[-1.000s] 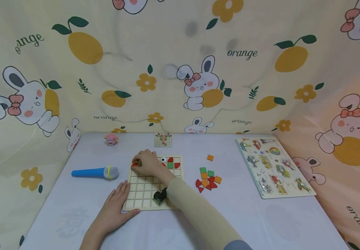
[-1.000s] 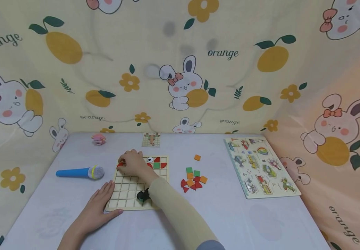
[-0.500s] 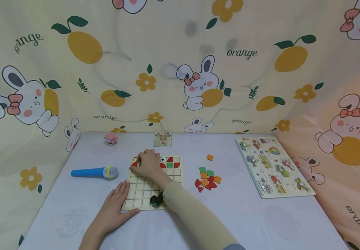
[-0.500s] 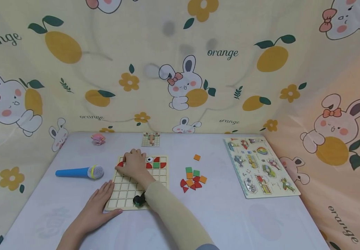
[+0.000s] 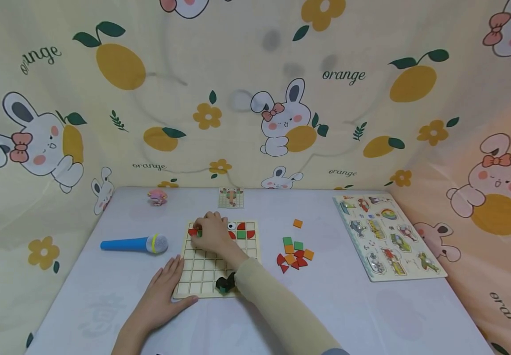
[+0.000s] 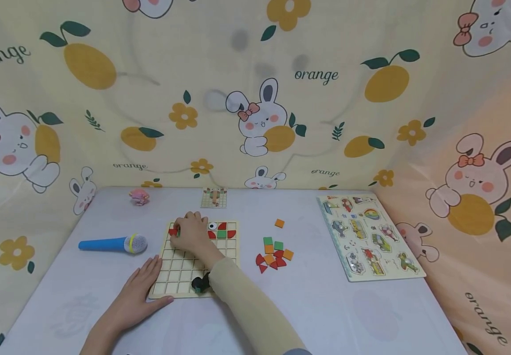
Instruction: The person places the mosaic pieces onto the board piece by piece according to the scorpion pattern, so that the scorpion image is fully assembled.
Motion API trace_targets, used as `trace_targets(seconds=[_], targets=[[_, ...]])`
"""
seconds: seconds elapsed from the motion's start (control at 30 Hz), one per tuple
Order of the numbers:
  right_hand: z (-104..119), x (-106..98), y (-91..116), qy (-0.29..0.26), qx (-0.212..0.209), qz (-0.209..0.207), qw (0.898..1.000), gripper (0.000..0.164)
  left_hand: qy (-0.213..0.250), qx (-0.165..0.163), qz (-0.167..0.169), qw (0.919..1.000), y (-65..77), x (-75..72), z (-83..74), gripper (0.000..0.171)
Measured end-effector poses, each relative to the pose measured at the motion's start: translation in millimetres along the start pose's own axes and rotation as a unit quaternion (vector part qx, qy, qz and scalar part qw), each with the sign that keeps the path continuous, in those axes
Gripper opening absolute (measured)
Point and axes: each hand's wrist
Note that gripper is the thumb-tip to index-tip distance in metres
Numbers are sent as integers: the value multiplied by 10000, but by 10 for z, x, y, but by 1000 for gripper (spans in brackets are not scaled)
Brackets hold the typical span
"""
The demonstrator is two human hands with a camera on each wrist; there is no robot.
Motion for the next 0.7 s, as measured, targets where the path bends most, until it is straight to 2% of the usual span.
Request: trace_targets(seconds=[0.4,0.7], targets=[[14,25,30,74,-20,-127,9999,21,-15,-17,23,10000,2,15,6,112],[25,45,17,330,97,-83,9994,21,-20,-47,43,10000,-3,-17,-22,112]])
Point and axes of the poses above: each hand's wrist, its own y-axis away from the middle knuckle, its own x-axis out of the palm, z = x × y, and after that the axes turned 10 degrees about x, right-handed
